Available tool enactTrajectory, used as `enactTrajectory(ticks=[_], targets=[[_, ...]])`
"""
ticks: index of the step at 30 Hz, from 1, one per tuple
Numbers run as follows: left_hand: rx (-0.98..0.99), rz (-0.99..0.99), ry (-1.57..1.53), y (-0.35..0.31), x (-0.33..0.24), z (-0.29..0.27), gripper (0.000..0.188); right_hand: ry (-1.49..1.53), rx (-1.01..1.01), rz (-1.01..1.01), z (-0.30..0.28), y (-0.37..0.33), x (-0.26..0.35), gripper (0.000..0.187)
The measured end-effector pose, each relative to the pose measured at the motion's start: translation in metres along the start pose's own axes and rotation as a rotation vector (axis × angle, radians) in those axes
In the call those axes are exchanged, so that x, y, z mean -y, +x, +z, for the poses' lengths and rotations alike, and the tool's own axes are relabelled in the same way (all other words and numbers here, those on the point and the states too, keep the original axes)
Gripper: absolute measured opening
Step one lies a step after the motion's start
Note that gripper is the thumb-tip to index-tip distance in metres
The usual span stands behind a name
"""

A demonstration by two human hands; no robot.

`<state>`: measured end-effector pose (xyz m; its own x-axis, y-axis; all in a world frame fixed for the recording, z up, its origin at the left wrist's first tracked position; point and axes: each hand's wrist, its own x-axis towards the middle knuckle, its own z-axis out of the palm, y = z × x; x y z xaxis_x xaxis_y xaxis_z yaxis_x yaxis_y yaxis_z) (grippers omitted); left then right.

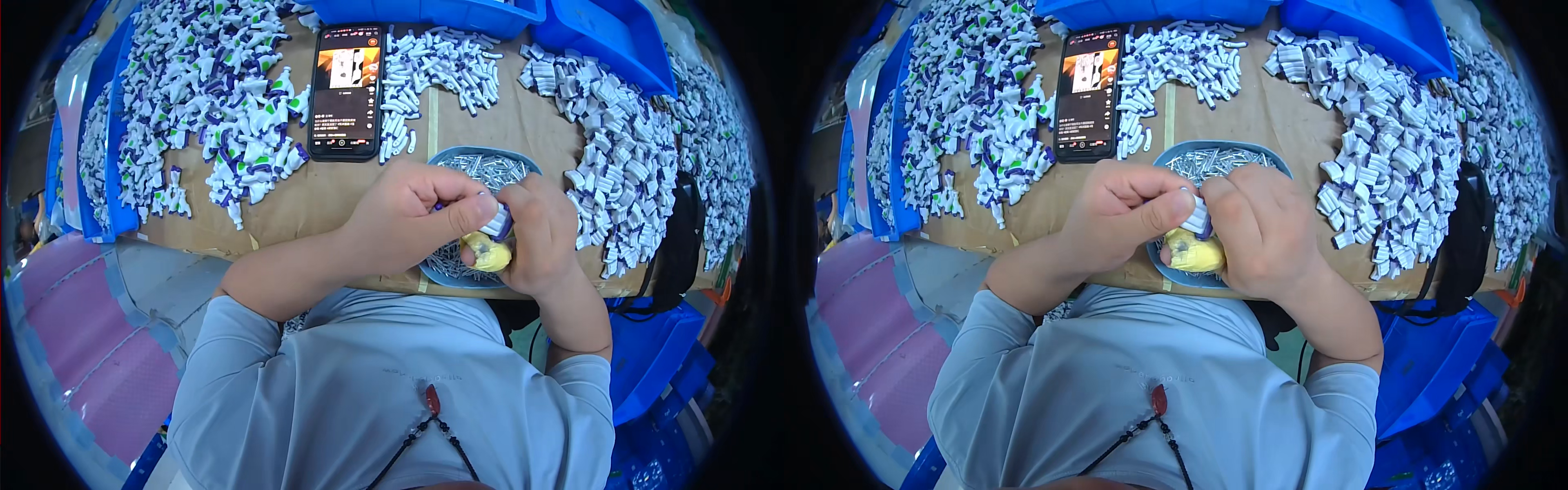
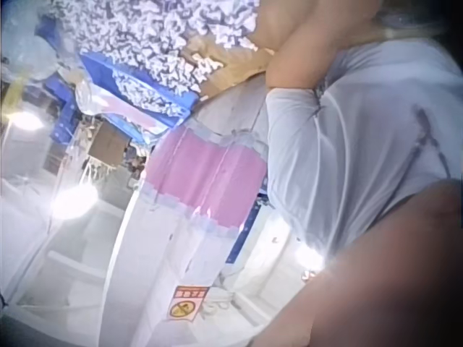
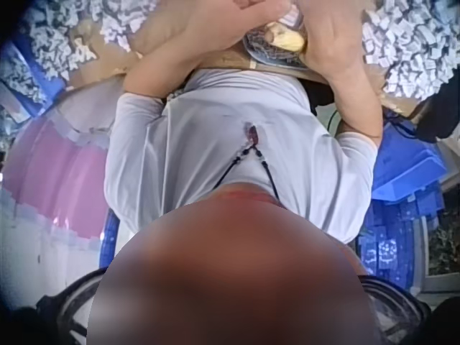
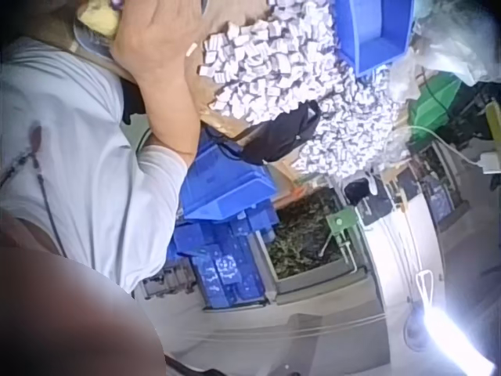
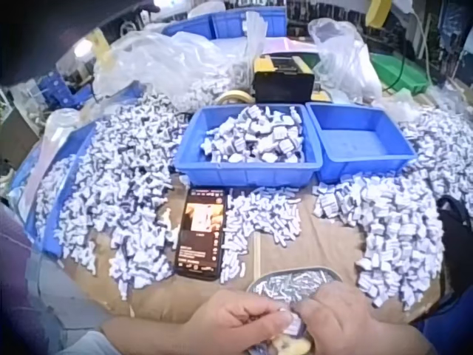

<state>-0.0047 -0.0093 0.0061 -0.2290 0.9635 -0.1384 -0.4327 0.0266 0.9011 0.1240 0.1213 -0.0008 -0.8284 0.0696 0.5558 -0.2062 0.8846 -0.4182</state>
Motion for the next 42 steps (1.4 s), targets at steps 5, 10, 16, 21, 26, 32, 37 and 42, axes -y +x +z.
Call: enactTrajectory(ticks=[5, 10, 16, 21, 26, 32, 37, 42], targets=[[0.024, -0.102, -0.043, -0.001, 0.0, 0.0, 0.023, -0.044, 0.011, -0.039, -0.003, 0.0, -0.002, 0.049], [-0.005, -0.08, 0.065, 0.003, -0.001, -0.008, 0.022, -0.045, 0.029, 0.032, 0.004, 0.004, -0.007, 0.047], [-0.207, 0.189, 0.489, 0.01, 0.009, -0.02, 0.021, 0.248, 0.114, 0.357, -0.019, 0.016, 0.001, 0.039], [-0.3, 0.438, 0.783, 0.018, 0.003, -0.024, 0.015, 0.662, 0.345, 0.636, -0.052, 0.044, -0.008, 0.028], [-0.245, 0.453, 0.915, 0.015, 0.011, -0.022, 0.014, 0.897, -0.258, 0.589, -0.046, 0.079, -0.034, 0.035], [-0.36, 0.682, 1.175, 0.021, -0.001, -0.039, 0.009, -0.425, 0.248, 0.307, -0.029, 0.049, -0.083, 0.057], [-0.84, 0.457, 1.605, 0.003, -0.04, -0.095, 0.022, -0.565, 0.232, 0.269, -0.017, 0.039, -0.102, 0.035], [-0.862, 0.05, 1.887, -0.034, -0.05, -0.137, 0.032, -0.438, 0.12, 0.207, -0.025, 0.039, -0.073, 0.026]])
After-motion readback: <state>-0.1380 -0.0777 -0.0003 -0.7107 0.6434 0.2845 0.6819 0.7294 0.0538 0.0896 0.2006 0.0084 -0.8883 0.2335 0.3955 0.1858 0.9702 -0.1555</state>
